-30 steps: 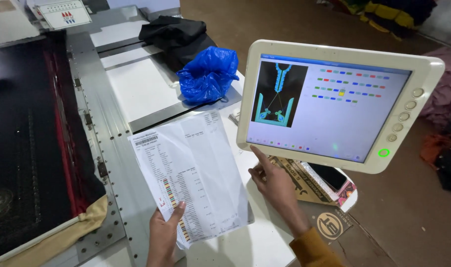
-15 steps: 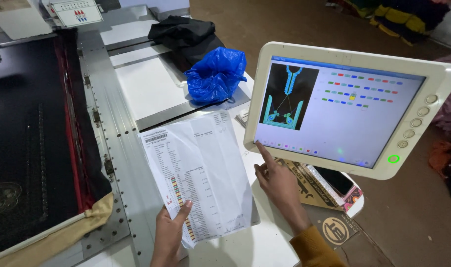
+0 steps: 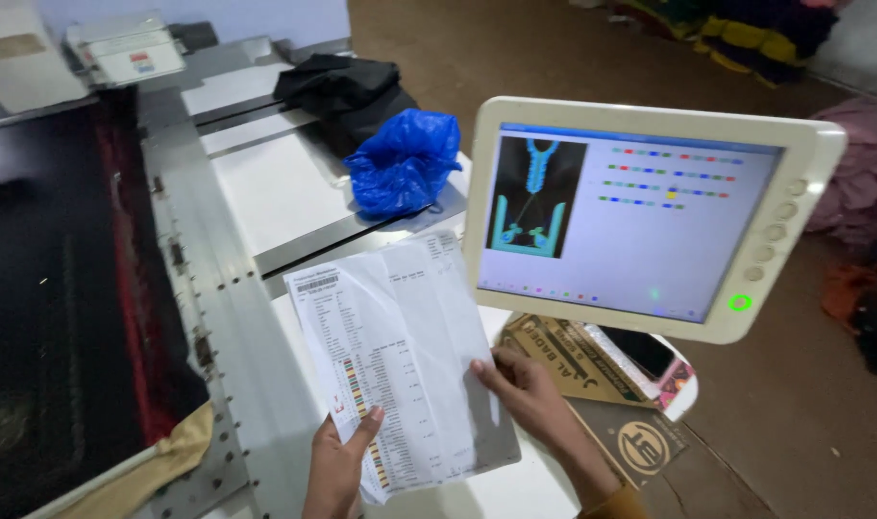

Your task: The person holds a printed document in their left hand while using their right hand to interact with a touchscreen interface. They navigate through menus and select options on the screen, which displays a graphical representation of a garment and a color palette.

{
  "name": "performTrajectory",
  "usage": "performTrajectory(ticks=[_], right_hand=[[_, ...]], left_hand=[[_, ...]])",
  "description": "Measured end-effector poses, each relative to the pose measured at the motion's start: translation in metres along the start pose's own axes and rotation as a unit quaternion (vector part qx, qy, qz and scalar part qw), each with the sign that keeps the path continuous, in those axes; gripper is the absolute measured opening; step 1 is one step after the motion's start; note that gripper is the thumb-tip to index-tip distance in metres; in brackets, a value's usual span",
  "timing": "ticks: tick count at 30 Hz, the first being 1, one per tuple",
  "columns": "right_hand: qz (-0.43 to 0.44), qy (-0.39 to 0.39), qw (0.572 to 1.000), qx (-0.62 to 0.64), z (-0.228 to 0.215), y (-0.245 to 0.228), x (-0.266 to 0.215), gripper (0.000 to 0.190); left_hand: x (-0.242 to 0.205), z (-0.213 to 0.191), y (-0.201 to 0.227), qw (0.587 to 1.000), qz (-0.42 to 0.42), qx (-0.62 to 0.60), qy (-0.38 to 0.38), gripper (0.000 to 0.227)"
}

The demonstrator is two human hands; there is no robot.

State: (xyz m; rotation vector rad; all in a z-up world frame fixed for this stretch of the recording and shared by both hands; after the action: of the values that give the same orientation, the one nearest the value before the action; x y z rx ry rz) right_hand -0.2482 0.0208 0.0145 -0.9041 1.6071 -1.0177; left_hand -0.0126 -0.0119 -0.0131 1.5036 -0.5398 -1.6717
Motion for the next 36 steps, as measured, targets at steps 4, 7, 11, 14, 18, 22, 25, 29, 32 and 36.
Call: performTrajectory(ticks=[4,7,11,14,18,22,25,29,32,36], right_hand=[[0.033,0.019,0.999,0.01,-0.009,0.007,-0.005,0.041],[0.004,0.018,0.999,0.05,-0.015,0.017,-0.006,0.034],[0.025,0.058,0.997,0.054,-0.024,0.031,-0.002,0.027],[0.022,0.076,0.993,0.091,-0.029,0.028,-0.005,0.023],[-0.034,0.094,0.987,0.123,-0.032,0.02,-0.01,0.023],[-0.002,0.106,0.986,0.13,-0.033,0.017,-0.013,0.024],[0.012,0.115,0.985,0.125,-0.031,0.004,-0.021,0.025],[-0.004,0.152,0.987,0.046,-0.038,0.004,-0.017,0.026],[-0.07,0.207,0.974,-0.061,-0.052,0.007,-0.013,0.025],[-0.062,0.269,0.943,-0.185,-0.08,0.015,-0.008,0.046]], left_hand=[[-0.02,0.013,0.009,0.999,-0.006,0.033,-0.01,0.038],[-0.028,0.019,0.013,1.0,-0.007,0.006,-0.028,0.041],[-0.034,0.026,0.008,0.997,-0.029,0.036,-0.056,0.052],[-0.039,0.03,0.004,0.995,-0.032,0.059,-0.074,0.057],[-0.045,0.034,0.007,0.991,-0.03,0.072,-0.109,0.051],[-0.034,0.031,-0.002,0.989,-0.01,0.081,-0.125,0.052],[-0.033,0.031,-0.004,0.99,-0.004,0.083,-0.115,0.054],[-0.029,0.032,-0.001,0.994,-0.019,0.084,-0.063,0.053],[0.004,0.013,-0.022,0.994,0.027,0.103,-0.039,0.053],[0.005,0.011,-0.015,0.991,0.017,0.134,0.006,0.052]])
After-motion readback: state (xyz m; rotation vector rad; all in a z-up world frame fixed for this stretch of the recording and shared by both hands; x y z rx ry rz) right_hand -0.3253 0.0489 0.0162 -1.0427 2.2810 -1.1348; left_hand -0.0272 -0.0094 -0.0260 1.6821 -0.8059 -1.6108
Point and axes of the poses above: each hand's wrist, its own x-axis towards the middle knuckle, its own z-axis out of the palm, y = z × x, the point moved 2 cm from there along x, towards the middle knuckle
